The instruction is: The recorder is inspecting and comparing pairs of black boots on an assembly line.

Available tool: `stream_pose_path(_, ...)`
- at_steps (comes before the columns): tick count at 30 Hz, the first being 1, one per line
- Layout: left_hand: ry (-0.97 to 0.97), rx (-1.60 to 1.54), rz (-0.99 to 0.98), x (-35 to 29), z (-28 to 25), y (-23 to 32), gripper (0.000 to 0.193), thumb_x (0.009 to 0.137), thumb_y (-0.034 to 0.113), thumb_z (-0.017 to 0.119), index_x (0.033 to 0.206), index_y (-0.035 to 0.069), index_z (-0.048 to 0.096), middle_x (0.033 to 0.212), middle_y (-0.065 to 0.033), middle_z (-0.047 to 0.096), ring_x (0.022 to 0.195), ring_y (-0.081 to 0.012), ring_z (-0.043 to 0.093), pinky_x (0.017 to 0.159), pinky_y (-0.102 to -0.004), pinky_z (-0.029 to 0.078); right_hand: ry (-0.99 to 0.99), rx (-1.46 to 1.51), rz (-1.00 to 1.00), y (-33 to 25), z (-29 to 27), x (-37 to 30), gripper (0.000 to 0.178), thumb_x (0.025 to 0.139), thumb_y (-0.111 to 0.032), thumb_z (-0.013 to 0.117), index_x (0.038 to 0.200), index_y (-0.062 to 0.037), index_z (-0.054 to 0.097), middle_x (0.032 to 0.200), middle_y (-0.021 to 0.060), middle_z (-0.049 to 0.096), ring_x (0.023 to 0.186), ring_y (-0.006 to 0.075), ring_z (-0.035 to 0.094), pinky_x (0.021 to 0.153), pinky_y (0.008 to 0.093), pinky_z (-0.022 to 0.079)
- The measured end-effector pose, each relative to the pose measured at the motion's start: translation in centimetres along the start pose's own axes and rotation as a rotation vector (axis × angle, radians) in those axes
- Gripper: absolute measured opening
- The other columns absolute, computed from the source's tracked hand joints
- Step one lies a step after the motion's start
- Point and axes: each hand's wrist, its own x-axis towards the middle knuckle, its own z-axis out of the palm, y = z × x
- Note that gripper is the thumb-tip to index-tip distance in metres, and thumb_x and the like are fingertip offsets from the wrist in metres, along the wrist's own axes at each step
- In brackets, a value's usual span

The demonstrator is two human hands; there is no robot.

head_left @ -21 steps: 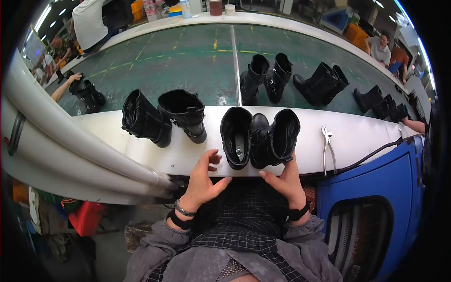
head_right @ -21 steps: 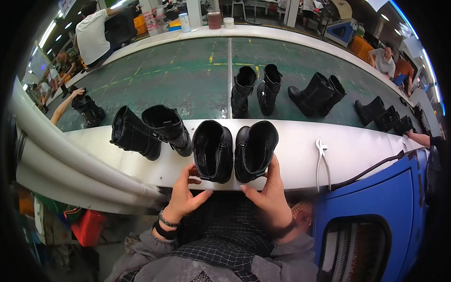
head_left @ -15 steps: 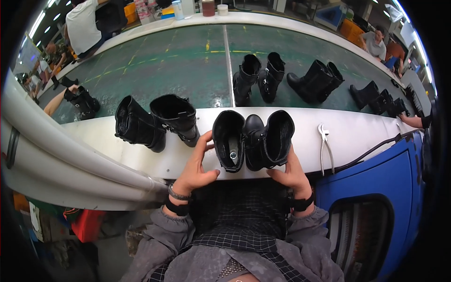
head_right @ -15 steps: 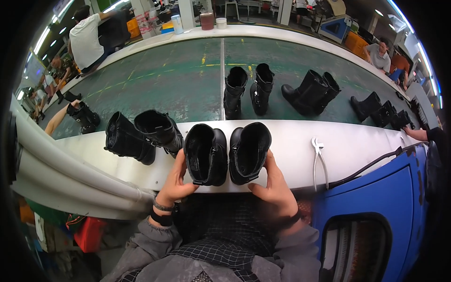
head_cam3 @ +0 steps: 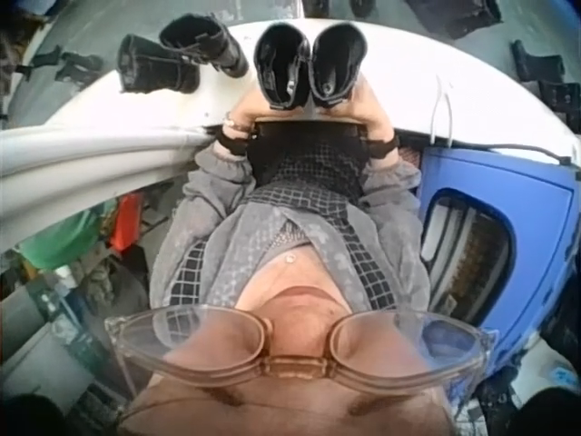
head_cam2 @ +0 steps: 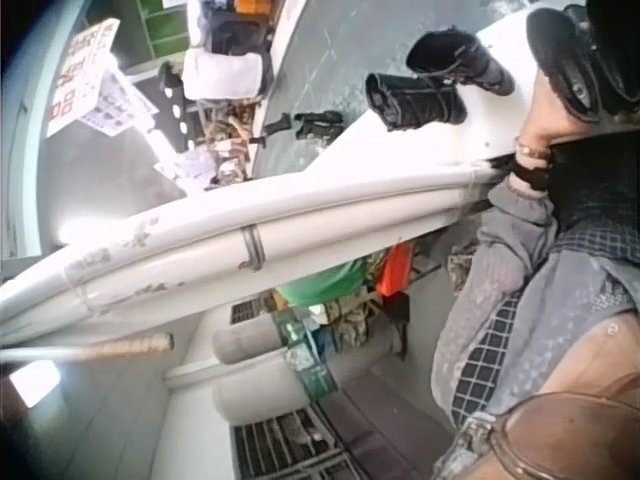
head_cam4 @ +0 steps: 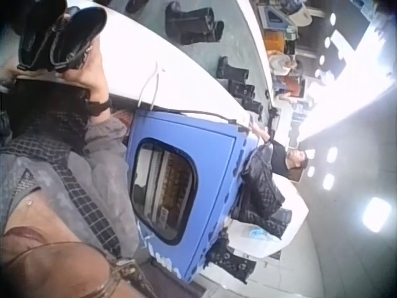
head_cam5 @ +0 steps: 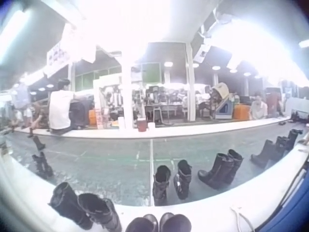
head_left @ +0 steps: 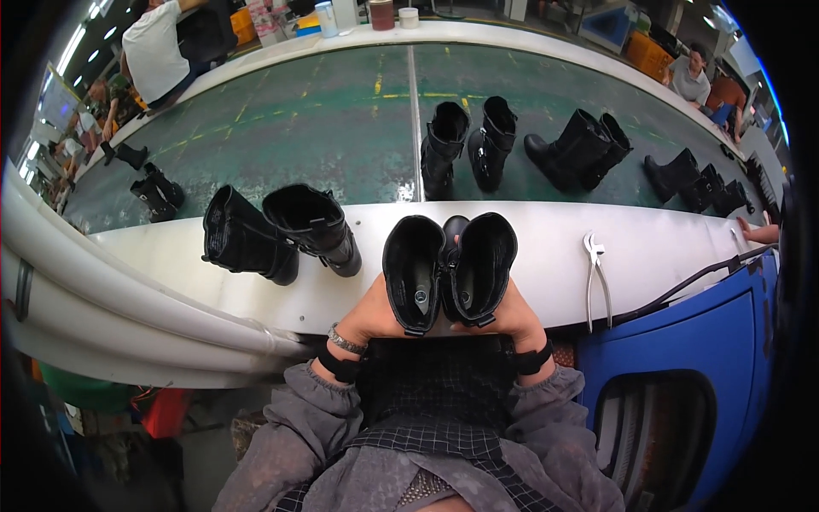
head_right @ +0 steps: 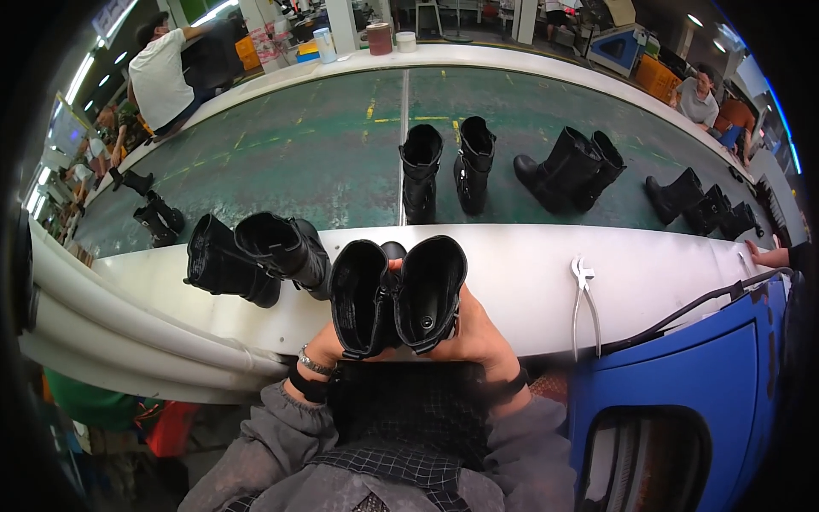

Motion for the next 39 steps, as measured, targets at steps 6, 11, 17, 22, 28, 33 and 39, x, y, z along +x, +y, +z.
stream_pose_path(6,0.142,0.177,0.005,0.7,1.2,1.4,0.089,0.054,0.026,0.092,0.129,0.003,0.048,0.121,-0.0104,0.057,0.114,-0.0271,0.052,0.099,-0.0408,0.040,0.130,-0.152,-0.006,1.8,-0.9,-1.0,0.094,0.051,-0.011,0.089,0.133,-0.0002,0.044,0.123,0.0092,0.056,0.116,0.0201,0.054,0.100,0.0342,0.043)
stream_pose_path(11,0.464,0.665,0.075,1.8,3.6,1.0,0.091,0.046,0.031,0.094,0.121,0.006,0.049,0.110,-0.0099,0.054,0.103,-0.0308,0.048,0.092,-0.0424,0.036,0.486,-0.440,-0.095,3.0,-3.1,-1.6,0.086,0.046,-0.014,0.094,0.121,-0.0011,0.053,0.113,0.0088,0.061,0.105,0.0213,0.061,0.089,0.0351,0.050)
stream_pose_path(17,0.448,0.428,-0.033,3.3,3.0,1.2,0.063,0.052,0.024,0.092,0.105,0.006,0.062,0.100,-0.0074,0.061,0.097,-0.0276,0.056,0.090,-0.0399,0.041,0.470,-0.240,-0.140,4.4,-5.8,-1.7,0.070,0.062,-0.013,0.090,0.121,-0.0002,0.054,0.108,0.0070,0.062,0.099,0.0182,0.061,0.086,0.0300,0.051)
stream_pose_path(22,0.317,0.081,-0.073,2.5,2.7,0.8,0.053,0.060,0.013,0.089,0.107,0.003,0.065,0.101,-0.0089,0.068,0.093,-0.0214,0.066,0.084,-0.0318,0.051,0.349,-0.234,-0.094,6.1,-7.0,-1.4,0.057,0.069,-0.006,0.082,0.121,-0.0029,0.057,0.108,0.0054,0.060,0.099,0.0157,0.059,0.087,0.0308,0.049)
stream_pose_path(28,0.301,0.047,-0.012,2.7,2.2,-0.3,0.047,0.065,0.012,0.087,0.106,0.002,0.065,0.099,-0.0078,0.070,0.092,-0.0196,0.066,0.083,-0.0311,0.051,0.395,-0.316,-0.023,5.2,-8.9,-3.2,0.053,0.072,0.003,0.076,0.121,-0.0038,0.058,0.112,0.0072,0.065,0.103,0.0159,0.060,0.091,0.0302,0.048)
stream_pose_path(33,0.301,0.090,0.011,3.2,2.5,-0.3,0.046,0.067,0.015,0.086,0.105,0.002,0.065,0.097,-0.0083,0.071,0.088,-0.0198,0.068,0.081,-0.0312,0.051,0.395,-0.163,-0.036,4.5,-9.6,-4.8,0.031,0.078,0.009,0.062,0.107,-0.0026,0.066,0.098,0.0014,0.069,0.090,0.0093,0.062,0.076,0.0261,0.053)
stream_pose_path(39,0.281,0.108,0.019,3.0,3.0,-0.5,0.048,0.068,0.002,0.084,0.111,0.000,0.063,0.103,-0.0067,0.070,0.094,-0.0150,0.066,0.085,-0.0304,0.053,0.379,-0.116,0.010,4.6,-9.7,-5.0,0.044,0.075,0.006,0.072,0.116,-0.0021,0.061,0.110,0.0041,0.067,0.101,0.0122,0.061,0.088,0.0288,0.049)
